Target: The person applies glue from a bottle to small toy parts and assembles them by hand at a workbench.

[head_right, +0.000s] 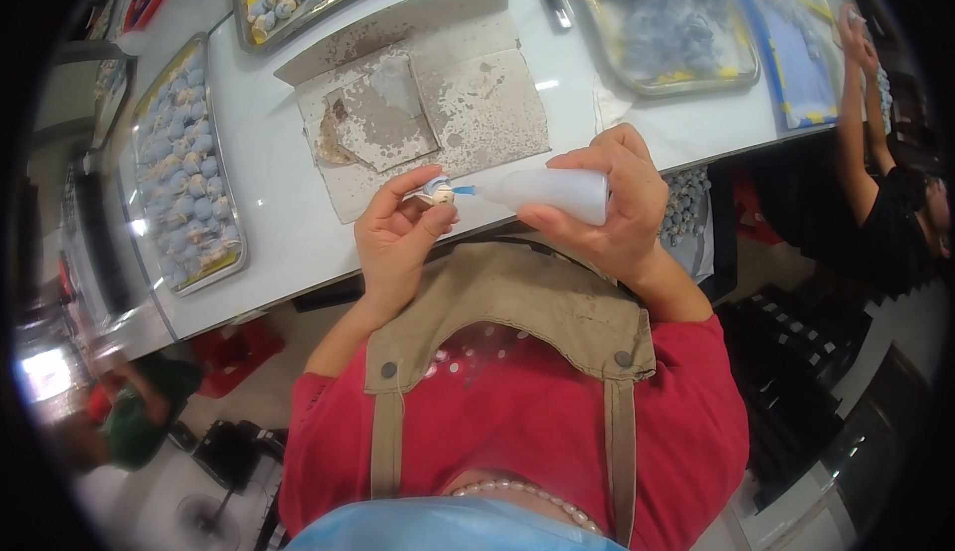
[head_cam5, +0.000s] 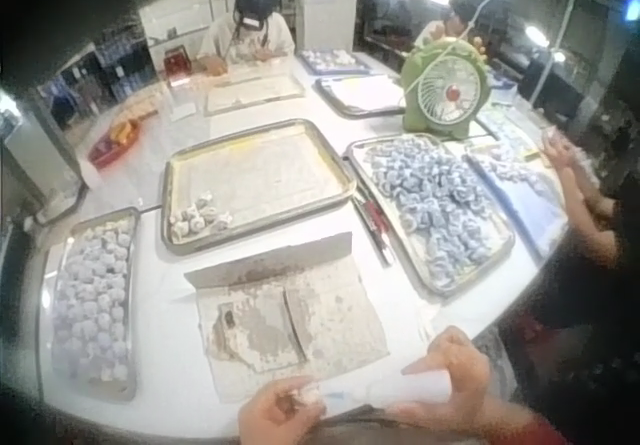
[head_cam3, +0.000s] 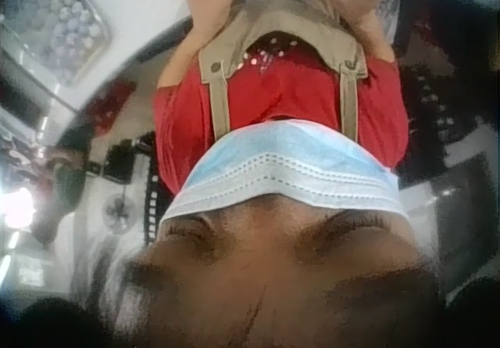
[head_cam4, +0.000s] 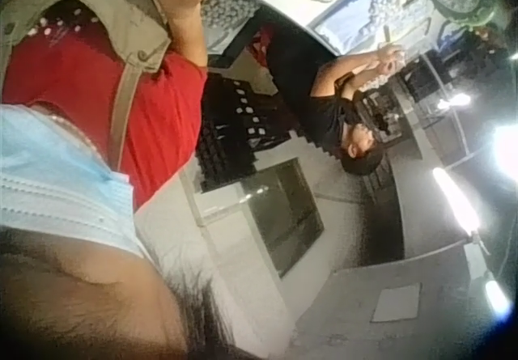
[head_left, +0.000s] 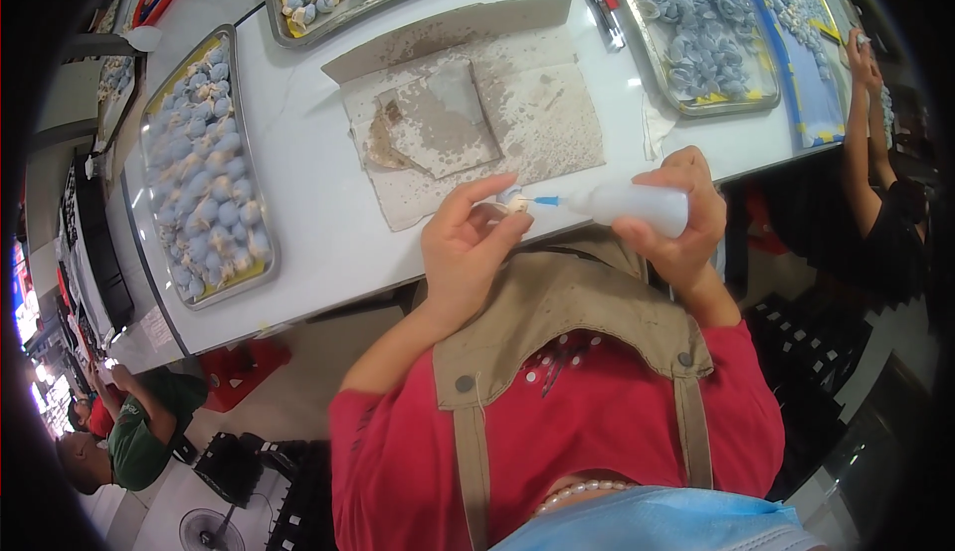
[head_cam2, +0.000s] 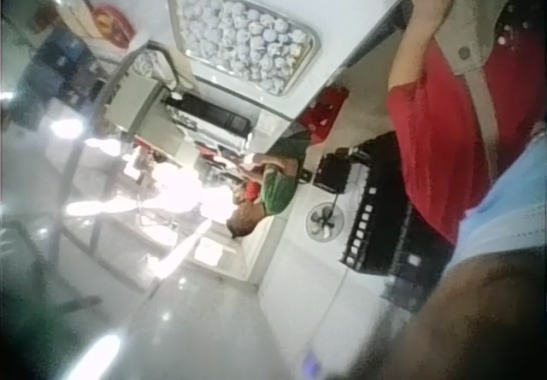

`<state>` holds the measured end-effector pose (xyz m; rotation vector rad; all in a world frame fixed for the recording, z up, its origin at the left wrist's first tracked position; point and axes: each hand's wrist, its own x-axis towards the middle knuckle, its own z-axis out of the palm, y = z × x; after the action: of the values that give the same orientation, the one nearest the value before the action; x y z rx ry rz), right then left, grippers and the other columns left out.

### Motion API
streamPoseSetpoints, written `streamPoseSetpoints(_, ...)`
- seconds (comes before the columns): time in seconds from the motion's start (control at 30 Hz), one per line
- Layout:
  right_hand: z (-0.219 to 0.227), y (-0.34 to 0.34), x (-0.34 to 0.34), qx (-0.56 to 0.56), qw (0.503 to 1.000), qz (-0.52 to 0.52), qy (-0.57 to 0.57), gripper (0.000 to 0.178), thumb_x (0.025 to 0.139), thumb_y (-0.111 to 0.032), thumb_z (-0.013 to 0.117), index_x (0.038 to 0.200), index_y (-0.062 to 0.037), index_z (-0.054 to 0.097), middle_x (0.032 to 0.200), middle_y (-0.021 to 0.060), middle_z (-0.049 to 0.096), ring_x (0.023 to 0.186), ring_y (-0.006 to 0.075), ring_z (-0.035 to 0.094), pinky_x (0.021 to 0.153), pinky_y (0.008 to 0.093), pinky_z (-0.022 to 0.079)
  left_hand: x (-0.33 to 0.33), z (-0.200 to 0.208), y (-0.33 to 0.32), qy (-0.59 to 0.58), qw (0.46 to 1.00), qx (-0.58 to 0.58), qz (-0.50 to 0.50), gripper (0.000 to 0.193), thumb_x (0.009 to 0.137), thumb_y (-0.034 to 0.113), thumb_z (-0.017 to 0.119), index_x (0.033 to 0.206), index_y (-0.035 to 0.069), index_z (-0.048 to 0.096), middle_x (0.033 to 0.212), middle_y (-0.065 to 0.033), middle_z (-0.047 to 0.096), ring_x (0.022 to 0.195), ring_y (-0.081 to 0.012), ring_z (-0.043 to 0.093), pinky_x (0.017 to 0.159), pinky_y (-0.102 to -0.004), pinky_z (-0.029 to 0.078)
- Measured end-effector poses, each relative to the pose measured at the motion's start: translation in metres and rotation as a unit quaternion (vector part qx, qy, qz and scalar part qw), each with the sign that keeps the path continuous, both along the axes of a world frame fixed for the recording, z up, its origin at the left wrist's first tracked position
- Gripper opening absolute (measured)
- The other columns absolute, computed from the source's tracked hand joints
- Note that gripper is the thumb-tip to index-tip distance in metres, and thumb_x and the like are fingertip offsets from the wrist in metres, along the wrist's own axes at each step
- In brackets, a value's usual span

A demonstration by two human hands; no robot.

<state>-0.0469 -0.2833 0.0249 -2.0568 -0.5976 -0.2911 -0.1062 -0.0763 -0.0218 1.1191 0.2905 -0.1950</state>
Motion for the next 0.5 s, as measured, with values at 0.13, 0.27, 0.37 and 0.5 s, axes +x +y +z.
streamPoseSetpoints(0.13,0.0036,0.0055,-0.0008,-0.023,1.0,-0.005,-0.005,0.036,0.058,-0.02,0.083,0.081,-0.0035,0.06,0.065,0.0047,0.054,0.061,0.0181,0.047,0.053,0.0266,0.039,-0.0004,-0.0012,0.0011,-0.014,1.0,0.013,-0.001,0.036,0.08,-0.003,0.061,0.115,-0.003,0.05,0.092,-0.0049,0.059,0.082,-0.0079,0.055,0.072,-0.0213,0.048)
streamPoseSetpoints(0.27,0.0067,0.01,-0.0014,-0.04,0.999,0.002,-0.015,0.035,0.058,-0.02,0.083,0.08,-0.0043,0.061,0.065,0.0039,0.054,0.06,0.0179,0.046,0.052,0.0264,0.039,-0.0015,-0.0015,0.0007,-0.011,1.0,0.004,0.002,0.036,0.08,-0.004,0.061,0.114,-0.003,0.05,0.093,-0.0049,0.059,0.082,-0.008,0.055,0.073,-0.0216,0.048)
streamPoseSetpoints(0.37,0.0074,0.0114,-0.0013,-0.044,0.999,0.008,-0.023,0.034,0.058,-0.02,0.082,0.08,-0.0046,0.062,0.065,0.0034,0.054,0.06,0.0176,0.045,0.052,0.0265,0.038,-0.0021,-0.0012,0.001,-0.013,1.0,0.0,0.003,0.036,0.08,-0.004,0.061,0.115,-0.003,0.05,0.093,-0.0051,0.059,0.082,-0.0081,0.055,0.074,-0.0218,0.048)
streamPoseSetpoints(0.5,0.0078,0.0117,-0.0017,-0.048,0.999,0.009,-0.02,0.033,0.058,-0.02,0.082,0.08,-0.0045,0.062,0.065,0.0032,0.054,0.059,0.0175,0.044,0.052,0.0265,0.038,-0.0031,-0.0008,0.0015,-0.009,1.0,-0.013,0.0,0.037,0.08,-0.003,0.062,0.115,-0.003,0.05,0.093,-0.0056,0.059,0.082,-0.0083,0.055,0.073,-0.0217,0.048)
